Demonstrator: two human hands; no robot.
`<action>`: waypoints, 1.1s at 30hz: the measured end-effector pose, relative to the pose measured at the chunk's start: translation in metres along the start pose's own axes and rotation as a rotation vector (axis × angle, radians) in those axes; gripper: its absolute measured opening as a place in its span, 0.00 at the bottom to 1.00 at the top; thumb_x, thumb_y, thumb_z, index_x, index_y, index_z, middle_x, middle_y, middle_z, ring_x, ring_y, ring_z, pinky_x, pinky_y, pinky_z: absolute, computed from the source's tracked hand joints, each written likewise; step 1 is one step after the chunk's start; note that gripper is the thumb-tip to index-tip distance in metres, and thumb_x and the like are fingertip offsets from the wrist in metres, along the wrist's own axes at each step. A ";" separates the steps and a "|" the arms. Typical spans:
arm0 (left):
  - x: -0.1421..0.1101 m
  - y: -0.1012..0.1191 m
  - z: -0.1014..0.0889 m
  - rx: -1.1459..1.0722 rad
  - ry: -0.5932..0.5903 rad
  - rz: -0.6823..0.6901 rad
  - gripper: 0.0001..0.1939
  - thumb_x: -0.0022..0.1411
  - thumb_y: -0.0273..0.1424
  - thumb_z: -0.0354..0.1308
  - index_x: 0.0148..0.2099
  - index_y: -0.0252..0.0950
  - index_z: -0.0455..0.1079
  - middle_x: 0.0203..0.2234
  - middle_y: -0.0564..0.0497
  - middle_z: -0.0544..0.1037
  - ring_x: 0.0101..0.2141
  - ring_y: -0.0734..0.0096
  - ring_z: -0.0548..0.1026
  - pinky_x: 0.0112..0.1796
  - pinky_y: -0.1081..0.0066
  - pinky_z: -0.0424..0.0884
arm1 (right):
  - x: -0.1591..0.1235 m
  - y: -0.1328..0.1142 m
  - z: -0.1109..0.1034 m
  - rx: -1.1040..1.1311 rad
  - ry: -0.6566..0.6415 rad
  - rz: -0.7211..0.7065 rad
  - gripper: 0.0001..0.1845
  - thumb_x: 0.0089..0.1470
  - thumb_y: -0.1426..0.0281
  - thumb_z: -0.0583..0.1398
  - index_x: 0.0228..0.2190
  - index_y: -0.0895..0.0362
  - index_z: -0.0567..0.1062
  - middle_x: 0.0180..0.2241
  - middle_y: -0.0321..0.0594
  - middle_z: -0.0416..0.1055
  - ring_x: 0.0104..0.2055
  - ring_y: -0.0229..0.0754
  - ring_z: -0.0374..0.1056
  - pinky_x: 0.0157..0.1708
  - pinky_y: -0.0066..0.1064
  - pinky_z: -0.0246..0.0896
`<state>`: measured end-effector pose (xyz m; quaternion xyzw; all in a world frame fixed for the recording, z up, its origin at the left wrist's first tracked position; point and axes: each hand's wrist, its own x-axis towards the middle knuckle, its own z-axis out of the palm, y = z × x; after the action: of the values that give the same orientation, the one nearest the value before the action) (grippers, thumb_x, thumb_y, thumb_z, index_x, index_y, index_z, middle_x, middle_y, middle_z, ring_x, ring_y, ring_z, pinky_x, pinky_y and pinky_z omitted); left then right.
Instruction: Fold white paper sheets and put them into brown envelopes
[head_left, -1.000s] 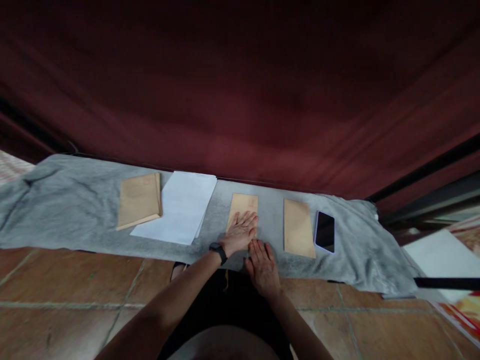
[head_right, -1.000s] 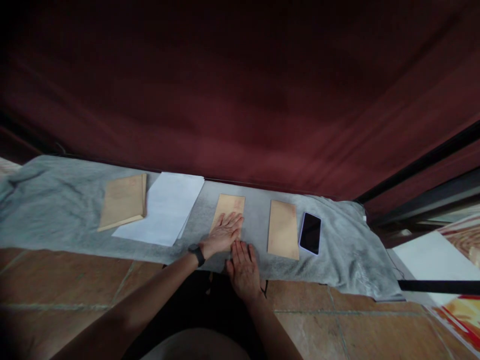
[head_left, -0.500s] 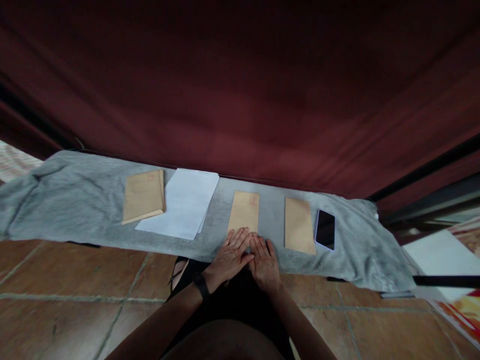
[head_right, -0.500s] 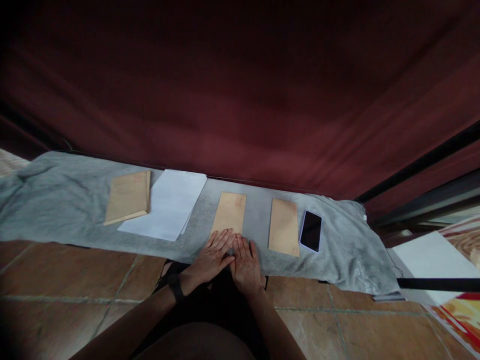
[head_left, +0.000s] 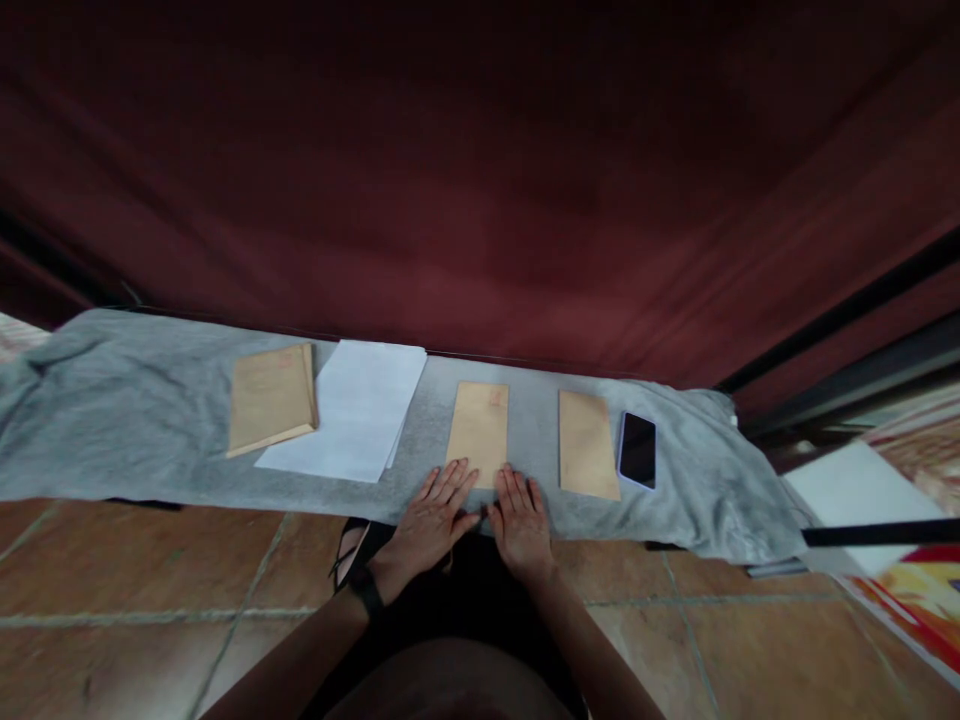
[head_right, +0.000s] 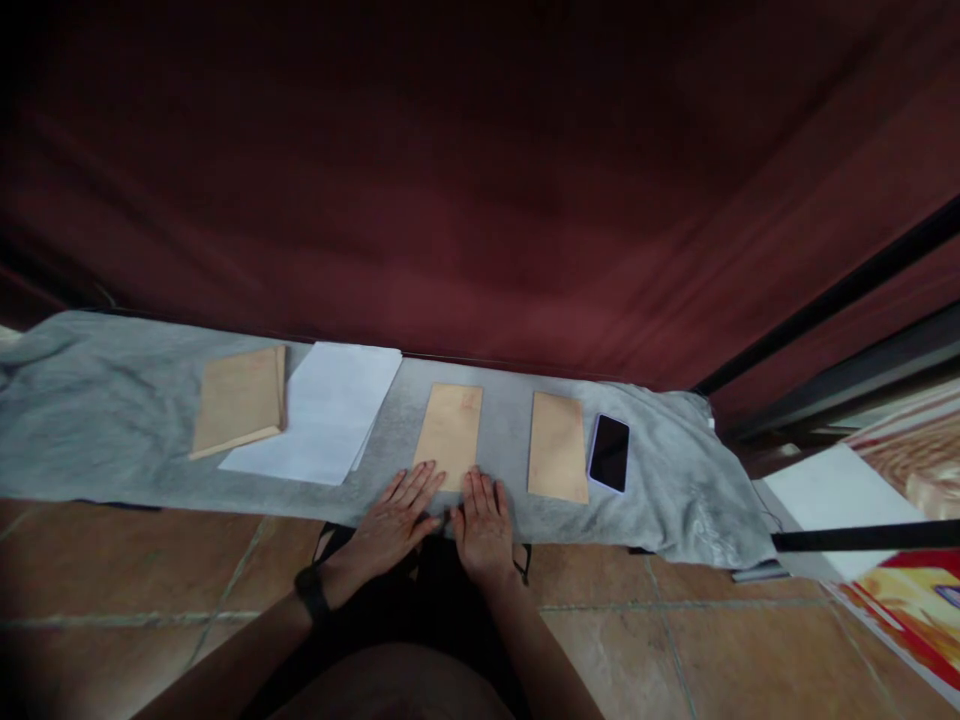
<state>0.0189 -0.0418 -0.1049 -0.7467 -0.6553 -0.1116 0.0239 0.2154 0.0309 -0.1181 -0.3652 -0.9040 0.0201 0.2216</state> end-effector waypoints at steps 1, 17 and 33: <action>0.000 0.000 0.000 0.003 0.000 0.007 0.32 0.73 0.46 0.46 0.73 0.42 0.49 0.71 0.45 0.54 0.69 0.60 0.53 0.67 0.55 0.47 | 0.001 -0.002 -0.001 0.006 0.003 0.012 0.29 0.69 0.66 0.50 0.67 0.64 0.57 0.66 0.51 0.60 0.68 0.50 0.56 0.68 0.49 0.47; -0.007 -0.003 -0.003 0.027 0.016 -0.019 0.28 0.74 0.41 0.45 0.72 0.40 0.54 0.70 0.44 0.56 0.69 0.59 0.55 0.67 0.54 0.48 | -0.007 0.004 -0.007 0.083 -0.037 -0.008 0.26 0.69 0.67 0.50 0.65 0.60 0.62 0.65 0.46 0.63 0.67 0.47 0.59 0.68 0.46 0.49; -0.007 0.011 -0.012 -0.074 0.079 -0.322 0.23 0.70 0.30 0.47 0.63 0.32 0.67 0.62 0.38 0.70 0.63 0.53 0.66 0.61 0.54 0.62 | -0.009 0.002 -0.008 0.036 -0.025 0.037 0.25 0.69 0.67 0.49 0.62 0.61 0.66 0.64 0.47 0.64 0.66 0.50 0.60 0.68 0.48 0.44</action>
<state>0.0271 -0.0518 -0.0935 -0.6274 -0.7605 -0.1674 0.0039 0.2256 0.0249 -0.1148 -0.3774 -0.8993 0.0448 0.2165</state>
